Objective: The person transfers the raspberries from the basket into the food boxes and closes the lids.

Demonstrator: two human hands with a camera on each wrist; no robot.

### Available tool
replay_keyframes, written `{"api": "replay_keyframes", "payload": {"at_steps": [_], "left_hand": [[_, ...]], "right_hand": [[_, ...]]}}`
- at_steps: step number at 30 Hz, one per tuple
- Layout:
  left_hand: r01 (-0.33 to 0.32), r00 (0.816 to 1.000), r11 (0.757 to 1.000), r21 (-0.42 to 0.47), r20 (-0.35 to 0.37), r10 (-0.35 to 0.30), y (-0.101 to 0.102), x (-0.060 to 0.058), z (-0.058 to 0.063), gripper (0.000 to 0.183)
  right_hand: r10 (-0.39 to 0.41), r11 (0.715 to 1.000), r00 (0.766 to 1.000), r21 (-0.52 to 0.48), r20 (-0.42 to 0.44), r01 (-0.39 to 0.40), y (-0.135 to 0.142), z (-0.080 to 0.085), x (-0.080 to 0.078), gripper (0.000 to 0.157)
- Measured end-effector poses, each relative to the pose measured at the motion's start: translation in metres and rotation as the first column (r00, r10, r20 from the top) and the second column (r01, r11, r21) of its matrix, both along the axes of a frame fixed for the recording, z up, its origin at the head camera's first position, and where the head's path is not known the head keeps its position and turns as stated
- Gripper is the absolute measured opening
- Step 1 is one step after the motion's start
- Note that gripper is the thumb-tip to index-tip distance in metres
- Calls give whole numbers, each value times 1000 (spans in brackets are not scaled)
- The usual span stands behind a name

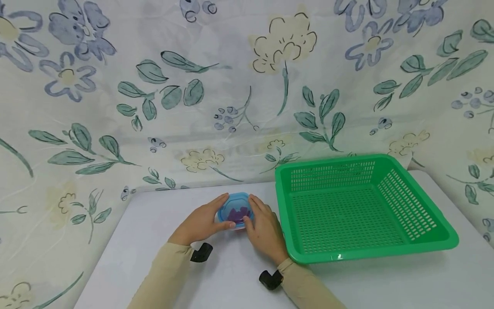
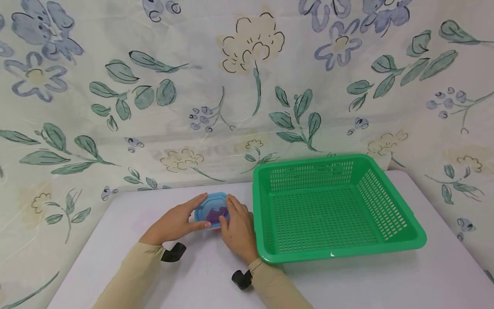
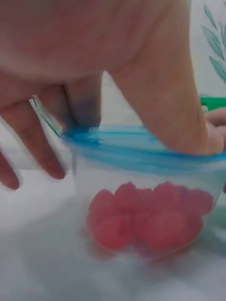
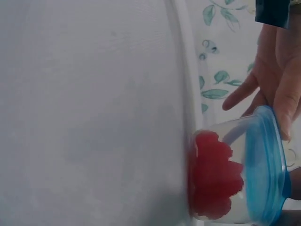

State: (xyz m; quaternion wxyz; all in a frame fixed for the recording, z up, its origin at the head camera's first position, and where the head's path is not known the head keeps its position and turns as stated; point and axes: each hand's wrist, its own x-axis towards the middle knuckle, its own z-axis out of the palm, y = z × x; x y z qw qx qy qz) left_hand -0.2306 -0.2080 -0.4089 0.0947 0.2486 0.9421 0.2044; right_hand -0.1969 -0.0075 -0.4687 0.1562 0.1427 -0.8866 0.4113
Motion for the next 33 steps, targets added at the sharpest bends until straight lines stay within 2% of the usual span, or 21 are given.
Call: {"api": "replay_keyframes", "payload": {"at_steps": [6, 14, 22, 25, 29, 33], "left_hand": [[-5, 1000, 1000, 0, 15, 5, 3, 0, 0, 88], [-59, 996, 997, 51, 67, 55, -2, 3, -3, 89], [-21, 995, 991, 135, 100, 7, -7, 1, -10, 89], [-28, 993, 986, 166, 116, 9, -8, 2, -11, 89], [-56, 991, 978, 199, 132, 30, -9, 5, -9, 88], [-92, 991, 974, 207, 112, 70, -10, 11, -1, 87]], "right_hand": [[-20, 1000, 1000, 18, 2, 19, 2, -1, 2, 49], [18, 1000, 1000, -21, 8, -18, 2, -2, 2, 51], [15, 1000, 999, 21, 39, -16, -1, -3, 7, 52], [17, 1000, 999, 2, 38, -17, -3, -2, 8, 52], [19, 998, 999, -55, 27, -17, -6, -1, 9, 52], [2, 997, 1000, -79, 15, 0, -9, 5, 11, 55]]}}
